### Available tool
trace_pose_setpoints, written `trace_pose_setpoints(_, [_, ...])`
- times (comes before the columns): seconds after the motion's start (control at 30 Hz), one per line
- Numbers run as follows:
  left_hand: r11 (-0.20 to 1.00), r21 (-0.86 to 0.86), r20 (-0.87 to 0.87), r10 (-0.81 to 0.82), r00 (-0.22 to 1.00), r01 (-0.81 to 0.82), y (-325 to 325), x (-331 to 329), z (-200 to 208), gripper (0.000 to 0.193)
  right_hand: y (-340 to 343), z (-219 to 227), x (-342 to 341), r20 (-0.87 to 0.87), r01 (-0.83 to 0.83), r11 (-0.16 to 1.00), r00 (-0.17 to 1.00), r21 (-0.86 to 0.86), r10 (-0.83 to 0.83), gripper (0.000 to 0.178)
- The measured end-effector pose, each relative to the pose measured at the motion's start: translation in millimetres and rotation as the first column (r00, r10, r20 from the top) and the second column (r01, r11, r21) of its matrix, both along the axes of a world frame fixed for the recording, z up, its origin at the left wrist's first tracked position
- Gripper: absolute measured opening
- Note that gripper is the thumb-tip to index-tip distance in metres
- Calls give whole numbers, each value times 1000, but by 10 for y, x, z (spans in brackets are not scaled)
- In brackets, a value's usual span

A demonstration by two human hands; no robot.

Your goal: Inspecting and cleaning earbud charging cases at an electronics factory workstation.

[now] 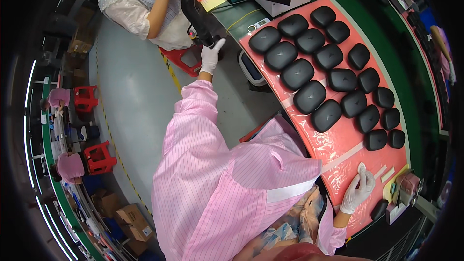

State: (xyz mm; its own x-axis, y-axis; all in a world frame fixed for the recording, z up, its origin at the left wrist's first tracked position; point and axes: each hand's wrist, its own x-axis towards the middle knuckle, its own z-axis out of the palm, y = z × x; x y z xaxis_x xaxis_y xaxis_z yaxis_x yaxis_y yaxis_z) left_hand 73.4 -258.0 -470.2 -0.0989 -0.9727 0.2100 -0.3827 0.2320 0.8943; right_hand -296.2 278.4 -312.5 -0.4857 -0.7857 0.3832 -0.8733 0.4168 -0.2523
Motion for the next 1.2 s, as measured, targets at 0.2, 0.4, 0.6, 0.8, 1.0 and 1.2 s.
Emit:
trace_pose_setpoints(0.2, [627,595,-803,460,378,503,225,-60,310,48,59,-59,2,93,64,998,994,-6,-63,33])
trace_pose_setpoints(0.4, [910,312,-700,416,580,-275,239,-148,43,41,0,-30,6,83,42,998,996,-37,-39,31])
trace_pose_setpoints(0.6, [903,240,-908,78,412,356,1779,-611,1075,80,1,183,148,467,215,965,876,-150,-123,27])
trace_pose_setpoints(0.8, [586,35,-809,-459,367,810,2562,-1487,2310,99,-670,903,226,370,-205,920,869,-333,328,25])
trace_pose_setpoints(1.0, [249,87,-813,-542,213,965,2918,-2127,2629,93,-1021,1290,219,77,-562,734,772,-381,631,42])
trace_pose_setpoints(1.2, [223,80,-817,-544,192,972,3127,-2335,2644,84,-527,1300,33,151,-416,863,870,-287,470,44])
